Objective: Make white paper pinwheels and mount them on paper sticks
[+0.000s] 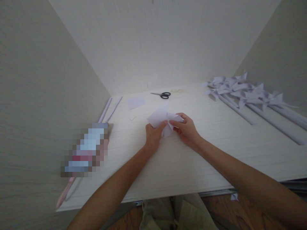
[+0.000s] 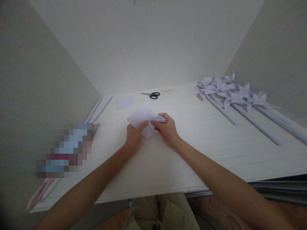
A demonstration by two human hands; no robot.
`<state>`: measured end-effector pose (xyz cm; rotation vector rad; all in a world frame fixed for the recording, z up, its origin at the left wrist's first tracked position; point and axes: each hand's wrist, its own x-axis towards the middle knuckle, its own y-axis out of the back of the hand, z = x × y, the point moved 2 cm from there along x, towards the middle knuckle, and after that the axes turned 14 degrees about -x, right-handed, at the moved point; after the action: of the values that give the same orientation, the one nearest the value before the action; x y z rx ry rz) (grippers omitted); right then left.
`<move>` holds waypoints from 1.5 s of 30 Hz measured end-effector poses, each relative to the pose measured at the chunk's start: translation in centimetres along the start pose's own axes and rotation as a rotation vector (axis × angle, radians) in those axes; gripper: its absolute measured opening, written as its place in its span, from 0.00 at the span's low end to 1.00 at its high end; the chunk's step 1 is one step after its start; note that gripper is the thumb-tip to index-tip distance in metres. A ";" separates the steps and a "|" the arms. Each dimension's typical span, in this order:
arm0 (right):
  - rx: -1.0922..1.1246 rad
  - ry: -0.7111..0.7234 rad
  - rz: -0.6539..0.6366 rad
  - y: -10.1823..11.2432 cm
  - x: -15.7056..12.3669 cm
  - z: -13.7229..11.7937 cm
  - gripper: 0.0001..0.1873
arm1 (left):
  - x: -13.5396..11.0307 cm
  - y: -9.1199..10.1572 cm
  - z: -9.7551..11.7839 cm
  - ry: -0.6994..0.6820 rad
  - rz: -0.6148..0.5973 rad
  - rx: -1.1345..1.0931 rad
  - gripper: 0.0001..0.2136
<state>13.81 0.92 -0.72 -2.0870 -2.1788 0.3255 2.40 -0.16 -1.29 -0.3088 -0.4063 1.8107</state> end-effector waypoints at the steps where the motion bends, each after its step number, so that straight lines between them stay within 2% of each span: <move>1: 0.007 0.003 0.014 0.0 0.0 0.0 0.18 | -0.1 -0.1 0.0 -0.004 0.000 -0.001 0.14; 7: 0.009 0.034 0.085 0.1 0.1 0.1 0.21 | -0.3 -0.3 0.3 -0.005 0.025 0.052 0.13; 11: -0.007 0.028 0.077 0.5 0.6 0.0 0.24 | 0.1 0.0 0.2 0.018 0.006 0.046 0.15; 13: -0.024 0.002 0.051 0.9 1.1 -0.3 0.25 | 0.4 0.3 0.4 0.074 -0.088 0.008 0.16; 15: -0.059 -0.022 -0.005 1.5 1.6 -0.6 0.26 | 0.7 0.5 0.8 0.204 -0.267 -0.046 0.14; 17: -0.132 -0.051 -0.115 2.2 1.9 -0.9 0.27 | 0.8 0.7 1.2 0.367 -0.455 -0.095 0.14; 20: -0.281 -0.095 -0.317 2.7 1.9 -1.1 0.28 | 1.0 1.1 1.9 0.498 -0.557 -0.126 0.14; 23: -0.370 -0.098 -0.416 2.7 1.6 -1.1 0.30 | 1.2 1.1 2.1 0.545 -0.562 -0.071 0.13; 26: -0.422 -0.068 -0.427 2.6 1.4 -1.0 0.30 | 1.1 0.9 1.9 0.542 -0.548 0.071 0.11; 33: -0.496 0.007 -0.367 2.5 1.5 -0.9 0.29 | 1.0 1.1 1.0 0.349 -0.426 0.406 0.11; 41: -0.490 0.032 -0.304 2.5 1.7 -0.6 0.29 | 0.9 1.1 1.0 0.340 -0.410 0.350 0.15; 45: -0.411 0.099 -0.333 2.5 1.6 -0.7 0.29 | 0.9 1.1 0.9 0.324 -0.371 0.275 0.14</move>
<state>16.28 2.69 -0.74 -1.8005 -2.6460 -0.2718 0.82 0.34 -0.96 -0.3052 0.0173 1.3991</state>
